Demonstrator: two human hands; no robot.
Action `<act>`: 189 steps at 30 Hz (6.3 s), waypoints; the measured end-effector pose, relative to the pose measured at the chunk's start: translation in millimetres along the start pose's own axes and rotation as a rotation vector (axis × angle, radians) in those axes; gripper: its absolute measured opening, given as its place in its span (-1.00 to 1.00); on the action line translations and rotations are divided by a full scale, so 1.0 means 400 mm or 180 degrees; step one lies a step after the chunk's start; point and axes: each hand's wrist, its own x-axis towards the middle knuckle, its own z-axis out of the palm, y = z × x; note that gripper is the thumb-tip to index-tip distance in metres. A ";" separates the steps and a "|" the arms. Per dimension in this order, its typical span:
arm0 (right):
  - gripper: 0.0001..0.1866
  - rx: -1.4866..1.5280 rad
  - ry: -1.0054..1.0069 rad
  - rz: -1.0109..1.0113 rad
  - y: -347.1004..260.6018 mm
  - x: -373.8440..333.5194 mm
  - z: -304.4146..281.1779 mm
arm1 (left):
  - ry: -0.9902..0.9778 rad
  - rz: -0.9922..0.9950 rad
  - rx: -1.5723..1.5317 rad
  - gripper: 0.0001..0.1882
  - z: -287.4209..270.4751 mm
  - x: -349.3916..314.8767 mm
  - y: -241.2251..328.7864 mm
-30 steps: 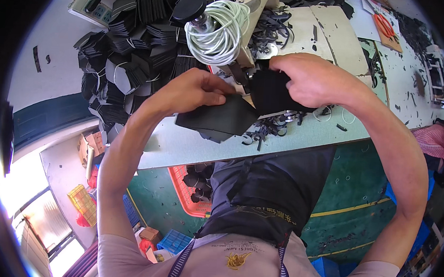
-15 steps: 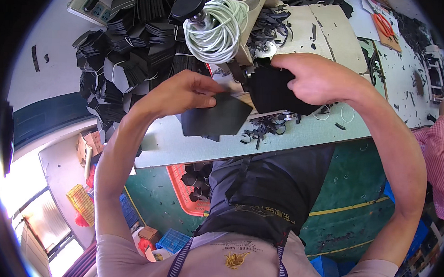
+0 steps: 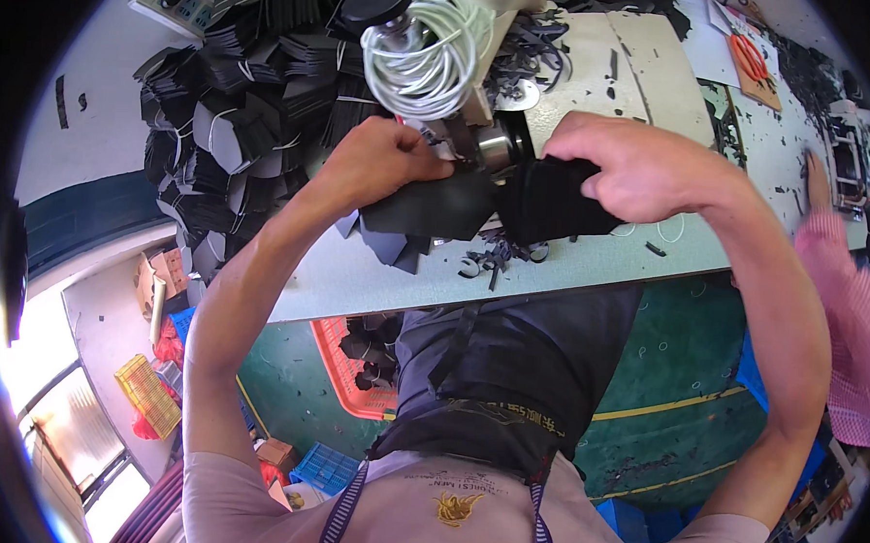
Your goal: Skiving the edges of shoe components using an edge-thinning machine.
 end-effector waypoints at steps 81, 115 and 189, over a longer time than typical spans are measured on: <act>-0.26 0.4236 0.1503 -0.0321 -0.285 0.371 0.633 | 0.1717 -0.0425 -0.4971 -0.65 0.229 -0.281 -0.291; -0.94 0.0594 0.4872 0.0142 -0.087 0.120 0.337 | 0.0578 0.0600 -0.5789 -0.42 0.245 -0.298 -0.142; -0.61 0.6217 0.3182 -0.0184 -0.189 0.052 0.496 | 0.0016 0.0286 -0.0975 -0.63 0.032 -0.043 -0.024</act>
